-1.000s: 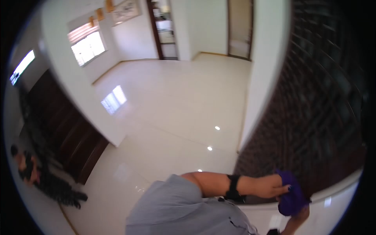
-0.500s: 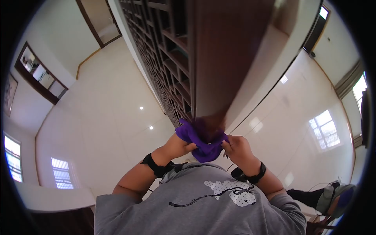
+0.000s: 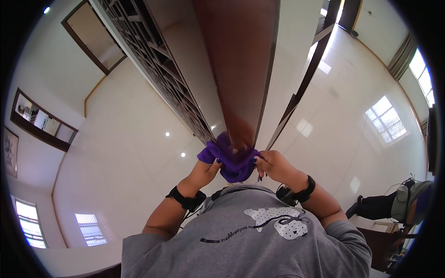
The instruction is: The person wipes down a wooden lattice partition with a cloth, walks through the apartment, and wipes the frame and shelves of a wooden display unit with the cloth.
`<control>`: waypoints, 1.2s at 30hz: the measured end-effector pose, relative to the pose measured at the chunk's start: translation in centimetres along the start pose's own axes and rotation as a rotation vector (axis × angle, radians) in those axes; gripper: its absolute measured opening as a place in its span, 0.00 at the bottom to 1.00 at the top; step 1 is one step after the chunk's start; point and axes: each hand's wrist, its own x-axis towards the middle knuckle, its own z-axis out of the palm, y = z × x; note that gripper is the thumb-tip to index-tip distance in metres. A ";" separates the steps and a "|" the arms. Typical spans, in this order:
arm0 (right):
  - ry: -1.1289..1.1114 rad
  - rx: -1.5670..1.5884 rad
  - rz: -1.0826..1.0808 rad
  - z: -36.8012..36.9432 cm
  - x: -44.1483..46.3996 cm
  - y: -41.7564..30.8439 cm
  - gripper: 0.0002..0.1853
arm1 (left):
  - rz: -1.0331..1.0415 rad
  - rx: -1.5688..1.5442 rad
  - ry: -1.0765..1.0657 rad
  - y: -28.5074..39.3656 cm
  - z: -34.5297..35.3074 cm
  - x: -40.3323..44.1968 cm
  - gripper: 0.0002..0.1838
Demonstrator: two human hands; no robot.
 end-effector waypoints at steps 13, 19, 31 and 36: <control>0.108 0.218 -0.059 -2.8 -1.7 -3.4 0.13 | -0.285 0.005 0.093 7.1 2.1 3.8 0.26; 0.001 -0.034 0.152 -0.7 -1.8 -1.3 0.22 | -0.344 0.197 0.010 4.4 2.6 2.4 0.29; -0.051 0.202 0.129 -1.5 -4.4 -1.1 0.24 | -0.176 -0.386 0.148 5.4 2.2 0.3 0.09; -0.070 0.284 0.043 -2.5 -5.3 -0.4 0.26 | -0.064 -0.429 0.109 5.8 2.4 0.7 0.07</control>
